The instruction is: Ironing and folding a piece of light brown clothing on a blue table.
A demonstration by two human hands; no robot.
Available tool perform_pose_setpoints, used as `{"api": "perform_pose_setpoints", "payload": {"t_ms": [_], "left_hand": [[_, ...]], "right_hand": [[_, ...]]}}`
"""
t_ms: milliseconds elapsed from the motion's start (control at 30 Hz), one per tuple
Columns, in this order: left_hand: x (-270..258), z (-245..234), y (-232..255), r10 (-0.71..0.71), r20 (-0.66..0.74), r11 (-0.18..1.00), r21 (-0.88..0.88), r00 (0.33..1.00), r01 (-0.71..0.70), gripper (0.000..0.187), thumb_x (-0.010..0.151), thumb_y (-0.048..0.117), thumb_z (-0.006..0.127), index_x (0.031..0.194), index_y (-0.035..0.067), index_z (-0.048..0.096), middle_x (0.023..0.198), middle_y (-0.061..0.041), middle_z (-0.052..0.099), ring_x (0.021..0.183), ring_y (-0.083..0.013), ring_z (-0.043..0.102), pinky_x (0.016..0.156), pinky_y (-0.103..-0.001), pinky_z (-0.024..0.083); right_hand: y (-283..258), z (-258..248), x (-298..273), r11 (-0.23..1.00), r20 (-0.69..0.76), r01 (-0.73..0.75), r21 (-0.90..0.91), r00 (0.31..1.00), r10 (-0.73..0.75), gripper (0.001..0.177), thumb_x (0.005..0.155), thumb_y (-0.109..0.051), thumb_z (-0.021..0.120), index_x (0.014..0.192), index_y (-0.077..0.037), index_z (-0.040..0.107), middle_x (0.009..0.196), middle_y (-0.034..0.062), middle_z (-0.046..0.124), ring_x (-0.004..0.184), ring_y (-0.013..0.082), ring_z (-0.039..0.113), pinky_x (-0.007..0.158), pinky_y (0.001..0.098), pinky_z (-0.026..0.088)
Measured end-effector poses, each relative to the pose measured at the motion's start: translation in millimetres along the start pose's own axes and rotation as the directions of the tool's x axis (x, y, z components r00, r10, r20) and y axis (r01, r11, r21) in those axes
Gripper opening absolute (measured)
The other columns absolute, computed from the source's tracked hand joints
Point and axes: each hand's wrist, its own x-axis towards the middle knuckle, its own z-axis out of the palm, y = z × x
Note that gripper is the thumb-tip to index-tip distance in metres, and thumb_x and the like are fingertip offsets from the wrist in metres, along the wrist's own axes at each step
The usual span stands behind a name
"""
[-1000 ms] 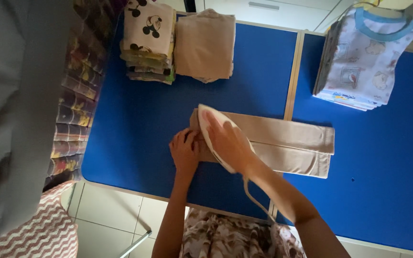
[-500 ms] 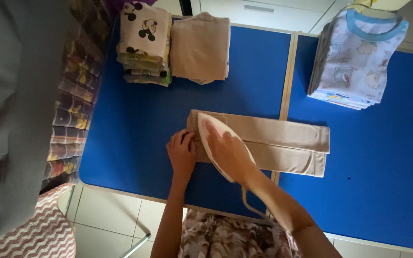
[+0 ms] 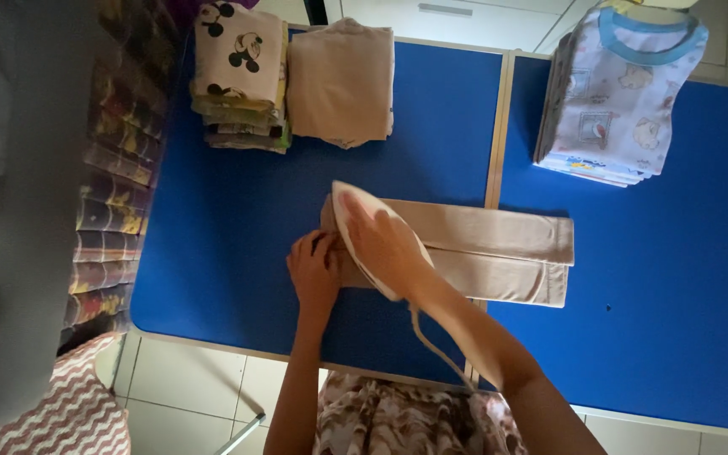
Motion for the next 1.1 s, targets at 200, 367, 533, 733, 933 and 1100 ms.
{"api": "perform_pose_setpoints", "payload": {"t_ms": [200, 367, 533, 733, 933, 1100], "left_hand": [[-6.6, 15.9, -15.6, 0.041, -0.05, 0.998, -0.046, 0.998, -0.043, 0.027, 0.094, 0.015, 0.067, 0.12, 0.009, 0.07, 0.133, -0.011, 0.061, 0.129, -0.0331, 0.052, 0.107, -0.053, 0.037], [-2.8, 7.8, -7.3, 0.022, -0.032, 0.999, -0.03, 0.999, -0.023, 0.028, 0.092, 0.015, 0.067, 0.12, 0.011, 0.071, 0.131, -0.01, 0.062, 0.127, -0.0321, 0.053, 0.103, -0.054, 0.038], [-0.3, 5.5, -4.0, 0.047, -0.077, 0.999, -0.02, 0.996, -0.049, 0.026, 0.093, 0.015, 0.066, 0.119, 0.013, 0.072, 0.13, -0.008, 0.063, 0.126, -0.0315, 0.053, 0.103, -0.053, 0.038], [0.8, -4.5, 3.0, 0.014, -0.05, 0.999, -0.043, 0.999, -0.017, 0.027, 0.094, 0.015, 0.064, 0.119, 0.014, 0.074, 0.128, -0.008, 0.064, 0.125, -0.0311, 0.053, 0.104, -0.052, 0.039], [1.3, 0.2, -0.2, -0.007, -0.02, 0.999, -0.034, 1.0, 0.006, 0.024, 0.092, 0.013, 0.067, 0.115, 0.013, 0.074, 0.127, -0.009, 0.063, 0.126, -0.031, 0.053, 0.104, -0.051, 0.039], [-2.6, 11.1, -9.3, 0.018, -0.045, 0.998, -0.056, 0.999, -0.021, 0.028, 0.092, 0.013, 0.066, 0.119, 0.01, 0.072, 0.129, -0.01, 0.063, 0.123, -0.0328, 0.053, 0.103, -0.052, 0.039]], "right_hand": [[-9.8, -5.5, 31.6, 1.0, -0.198, 0.014, 0.0, 0.98, -0.014, 0.048, 0.103, -0.02, 0.055, 0.148, -0.009, 0.041, 0.076, 0.0237, 0.069, 0.066, 0.0403, 0.068, 0.054, 0.0479, 0.057], [2.4, 7.4, 22.4, 0.991, -0.261, 0.133, -0.02, 0.956, -0.133, 0.051, 0.1, -0.018, 0.056, 0.147, -0.005, 0.041, 0.074, 0.0252, 0.068, 0.061, 0.0397, 0.067, 0.052, 0.0486, 0.055], [23.8, 42.1, -20.8, 0.933, -0.379, 0.322, -0.159, 0.853, -0.359, 0.054, 0.099, -0.016, 0.053, 0.148, -0.001, 0.037, 0.1, 0.0289, 0.071, 0.064, 0.0402, 0.065, 0.06, 0.0487, 0.056], [-13.8, 1.4, -62.9, 0.999, -0.107, 0.026, 0.018, 0.994, -0.024, 0.056, 0.103, -0.027, 0.051, 0.156, -0.013, 0.037, 0.083, 0.0283, 0.067, 0.064, 0.0428, 0.067, 0.058, 0.0501, 0.057], [-12.2, -5.6, -44.8, 0.991, -0.214, 0.083, 0.103, 0.975, -0.059, 0.049, 0.104, -0.028, 0.052, 0.151, -0.017, 0.044, 0.083, 0.0267, 0.068, 0.067, 0.047, 0.066, 0.058, 0.054, 0.054], [-9.0, -4.6, -4.0, 0.976, -0.252, 0.1, 0.193, 0.967, -0.049, 0.039, 0.107, -0.022, 0.049, 0.145, -0.014, 0.047, 0.088, 0.0281, 0.07, 0.072, 0.0469, 0.07, 0.062, 0.0533, 0.057]]}}
